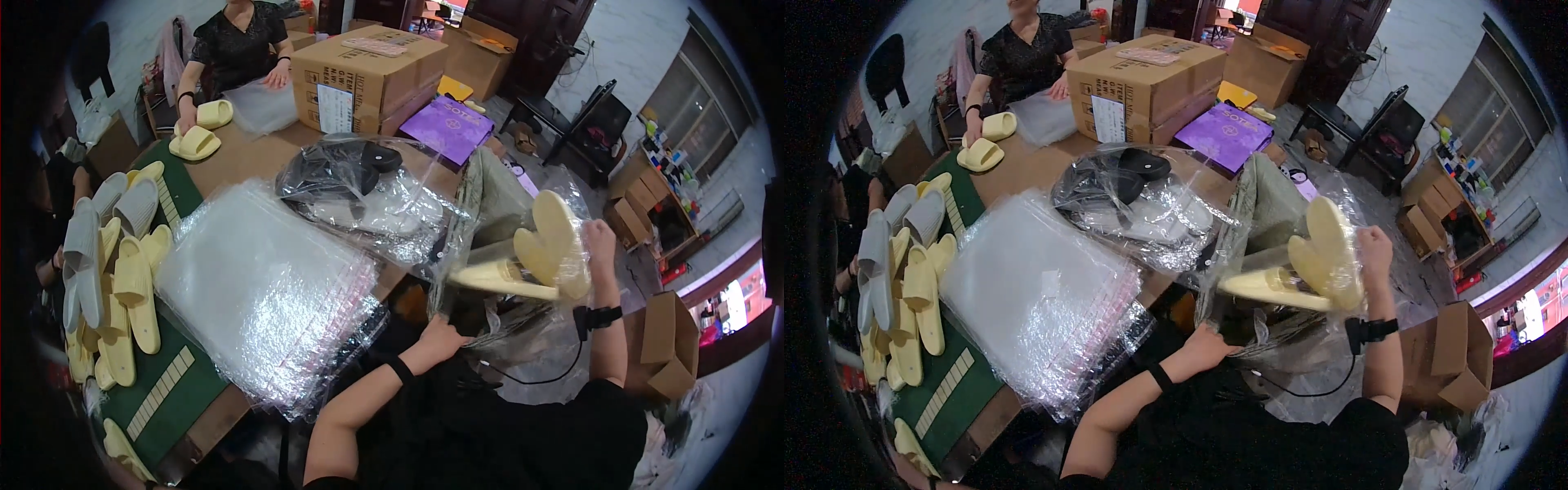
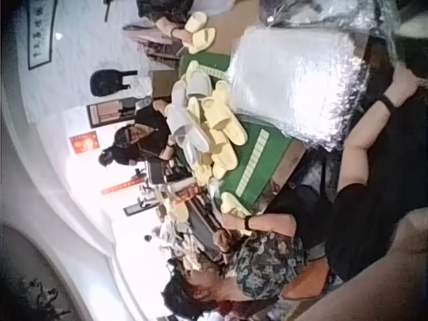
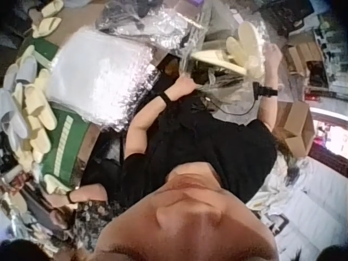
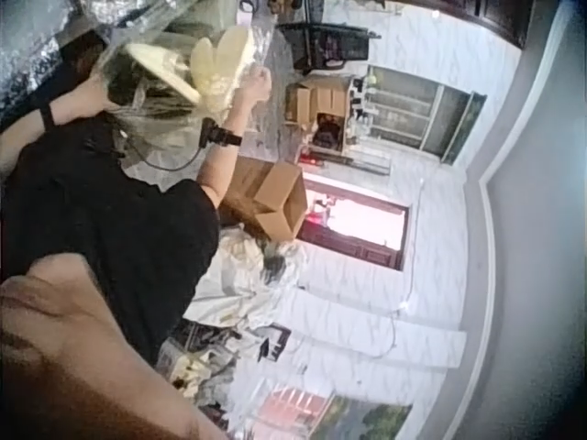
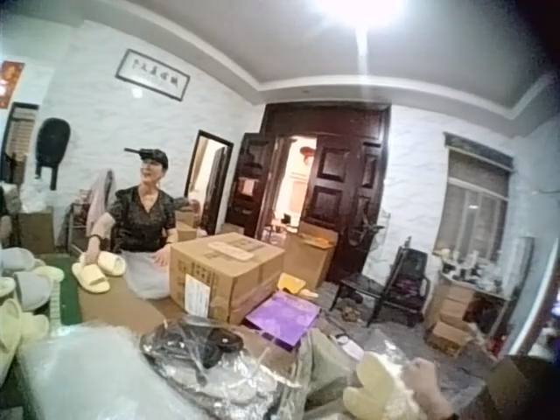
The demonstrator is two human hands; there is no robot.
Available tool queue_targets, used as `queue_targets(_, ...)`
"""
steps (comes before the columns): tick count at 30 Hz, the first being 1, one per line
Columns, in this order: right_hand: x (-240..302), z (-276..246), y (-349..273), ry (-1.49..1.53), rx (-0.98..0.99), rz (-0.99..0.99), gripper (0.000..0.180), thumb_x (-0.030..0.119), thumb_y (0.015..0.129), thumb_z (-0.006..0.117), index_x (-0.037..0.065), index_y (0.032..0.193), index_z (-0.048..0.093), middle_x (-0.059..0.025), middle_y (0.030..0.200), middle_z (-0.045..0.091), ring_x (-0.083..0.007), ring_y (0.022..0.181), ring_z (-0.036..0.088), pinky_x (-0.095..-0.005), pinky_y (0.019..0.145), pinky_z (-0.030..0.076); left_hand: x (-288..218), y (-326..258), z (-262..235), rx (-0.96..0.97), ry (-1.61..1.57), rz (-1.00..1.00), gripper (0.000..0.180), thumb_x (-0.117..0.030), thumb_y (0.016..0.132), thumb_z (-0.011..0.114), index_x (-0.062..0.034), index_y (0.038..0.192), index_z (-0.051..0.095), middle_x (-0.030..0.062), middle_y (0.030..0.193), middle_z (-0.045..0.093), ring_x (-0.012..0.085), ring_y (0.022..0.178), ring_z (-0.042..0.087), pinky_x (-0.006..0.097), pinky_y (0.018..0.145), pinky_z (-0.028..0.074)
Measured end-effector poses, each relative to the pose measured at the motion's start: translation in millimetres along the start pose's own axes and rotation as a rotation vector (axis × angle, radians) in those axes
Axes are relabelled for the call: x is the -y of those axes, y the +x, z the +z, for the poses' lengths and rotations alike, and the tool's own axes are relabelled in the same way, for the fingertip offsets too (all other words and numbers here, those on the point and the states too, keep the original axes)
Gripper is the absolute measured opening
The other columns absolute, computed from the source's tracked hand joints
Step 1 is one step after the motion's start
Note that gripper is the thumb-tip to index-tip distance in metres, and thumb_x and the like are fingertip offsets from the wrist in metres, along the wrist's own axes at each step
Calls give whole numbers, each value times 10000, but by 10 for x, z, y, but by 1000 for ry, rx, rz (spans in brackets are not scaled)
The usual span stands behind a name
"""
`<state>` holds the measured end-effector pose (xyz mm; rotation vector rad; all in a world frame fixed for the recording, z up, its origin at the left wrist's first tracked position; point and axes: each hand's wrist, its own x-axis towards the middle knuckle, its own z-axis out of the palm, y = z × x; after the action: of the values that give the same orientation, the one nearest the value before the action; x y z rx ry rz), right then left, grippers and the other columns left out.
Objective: The recorder is pairing and packing plastic sandals into plastic bags at a shared manufacturing table.
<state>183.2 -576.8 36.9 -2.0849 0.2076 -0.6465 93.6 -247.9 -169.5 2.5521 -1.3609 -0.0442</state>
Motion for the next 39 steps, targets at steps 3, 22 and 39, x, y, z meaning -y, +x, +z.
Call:
queue_targets(3, 223, 463, -225, -284, 35, -345, 120, 112, 839, 590, 16, 781, 548, -110, 669, 494, -164, 631, 500, -307, 595, 408, -124, -98, -401, -7, -9, -16, 394, -171, 904, 467, -369, 1208, 621, 67, 806, 633, 244, 797, 635, 456, 836, 412)
queue_targets(22, 991, 1765, -654, -631, 847, -661, 219, 222, 789, 645, 64, 939, 625, -152, 969, 650, -335, 935, 603, -427, 746, 483, 37, -116, -436, 33, 6, -76, 437, -150, 848, 546, -270, 1266, 589, 79, 877, 623, 232, 844, 592, 398, 781, 409)
queue_targets(39, 1116, 3364, -625, -631, 945, -721, 1156, 345, 587, 858, 273, 1484, 132, -311, 1304, 431, -484, 1190, 457, -530, 929, 442, 69, -160, -127, -61, 74, -162, 170, -159, 830, 547, -160, 870, 712, 87, 797, 647, 250, 837, 607, 417, 861, 407)
